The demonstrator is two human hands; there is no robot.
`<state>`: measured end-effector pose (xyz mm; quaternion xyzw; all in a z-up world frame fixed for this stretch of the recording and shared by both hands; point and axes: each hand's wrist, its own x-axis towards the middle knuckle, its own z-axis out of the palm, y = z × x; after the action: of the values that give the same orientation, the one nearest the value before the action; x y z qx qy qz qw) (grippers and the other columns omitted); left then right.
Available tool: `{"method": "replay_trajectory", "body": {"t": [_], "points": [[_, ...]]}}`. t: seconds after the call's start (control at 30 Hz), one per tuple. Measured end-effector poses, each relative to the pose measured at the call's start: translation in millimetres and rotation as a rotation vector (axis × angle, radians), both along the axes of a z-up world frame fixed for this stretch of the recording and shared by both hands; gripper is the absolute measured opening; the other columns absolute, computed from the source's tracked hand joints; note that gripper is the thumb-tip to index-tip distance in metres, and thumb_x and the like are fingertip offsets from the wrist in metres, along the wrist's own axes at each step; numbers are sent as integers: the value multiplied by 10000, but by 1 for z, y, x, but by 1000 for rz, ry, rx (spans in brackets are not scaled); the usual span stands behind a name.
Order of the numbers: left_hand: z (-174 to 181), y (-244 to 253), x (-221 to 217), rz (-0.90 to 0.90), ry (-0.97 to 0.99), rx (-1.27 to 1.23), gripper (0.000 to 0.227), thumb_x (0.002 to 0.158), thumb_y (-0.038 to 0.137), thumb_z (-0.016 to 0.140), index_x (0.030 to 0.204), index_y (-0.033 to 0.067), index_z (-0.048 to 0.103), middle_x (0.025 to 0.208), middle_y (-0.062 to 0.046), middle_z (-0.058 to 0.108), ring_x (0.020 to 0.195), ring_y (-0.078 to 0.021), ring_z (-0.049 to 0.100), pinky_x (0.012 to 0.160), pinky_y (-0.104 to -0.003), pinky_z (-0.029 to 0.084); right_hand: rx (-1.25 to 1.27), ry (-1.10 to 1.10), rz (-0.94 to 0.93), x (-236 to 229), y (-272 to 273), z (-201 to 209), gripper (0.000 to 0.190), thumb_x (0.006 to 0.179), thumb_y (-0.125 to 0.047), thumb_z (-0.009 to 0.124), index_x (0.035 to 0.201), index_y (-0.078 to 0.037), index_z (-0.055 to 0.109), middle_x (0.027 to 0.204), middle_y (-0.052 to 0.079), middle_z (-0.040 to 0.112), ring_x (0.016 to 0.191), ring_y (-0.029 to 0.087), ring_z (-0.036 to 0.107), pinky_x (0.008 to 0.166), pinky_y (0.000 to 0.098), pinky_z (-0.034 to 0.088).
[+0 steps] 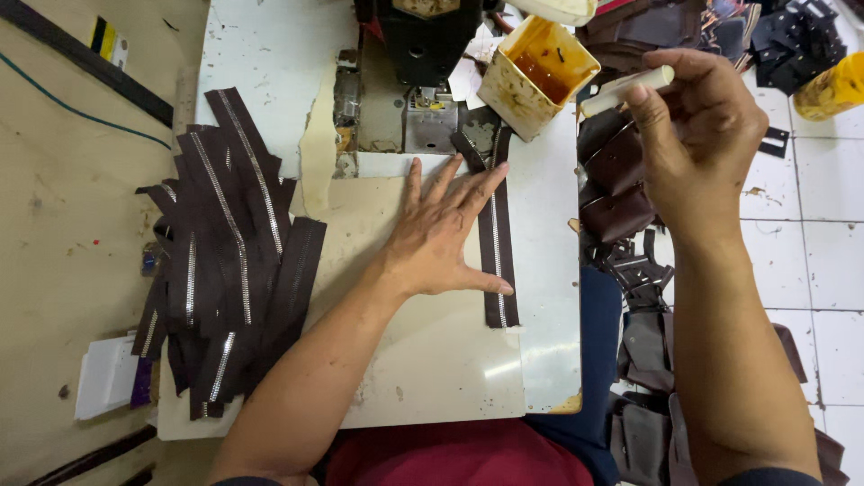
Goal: The person applies glue to brown zipper strips using a small white applicator. They repeatedly pick up zippers, apply glue along the teeth, and place them back on the table. The person also inspects the zipper teeth by hand between applications.
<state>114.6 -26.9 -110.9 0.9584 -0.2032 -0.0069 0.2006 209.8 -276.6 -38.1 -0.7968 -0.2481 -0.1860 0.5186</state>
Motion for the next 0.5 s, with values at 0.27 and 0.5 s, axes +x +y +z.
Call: {"method": "replay_trajectory", "body": {"t": [0.27,0.5], "points": [[2,-1,-1,-10,42,9,1470,616,920,756,1638,206,-23,1671,-95,339,1567,-407,131,1191,-717,-36,65,27,72,7,2,1,145,1197,-29,638,1288,65,575,1155,184,673,1025,204,642,928,278,497],[12,-2,2,0,132,20,1491,606,913,709,1630,174,-83,1667,-157,296,1578,-379,65,1202,-665,-102,-96,75,50,50,12,-1,104,1142,-36,688,1228,-32,629,1065,76,696,934,123,645,755,237,453]]}}
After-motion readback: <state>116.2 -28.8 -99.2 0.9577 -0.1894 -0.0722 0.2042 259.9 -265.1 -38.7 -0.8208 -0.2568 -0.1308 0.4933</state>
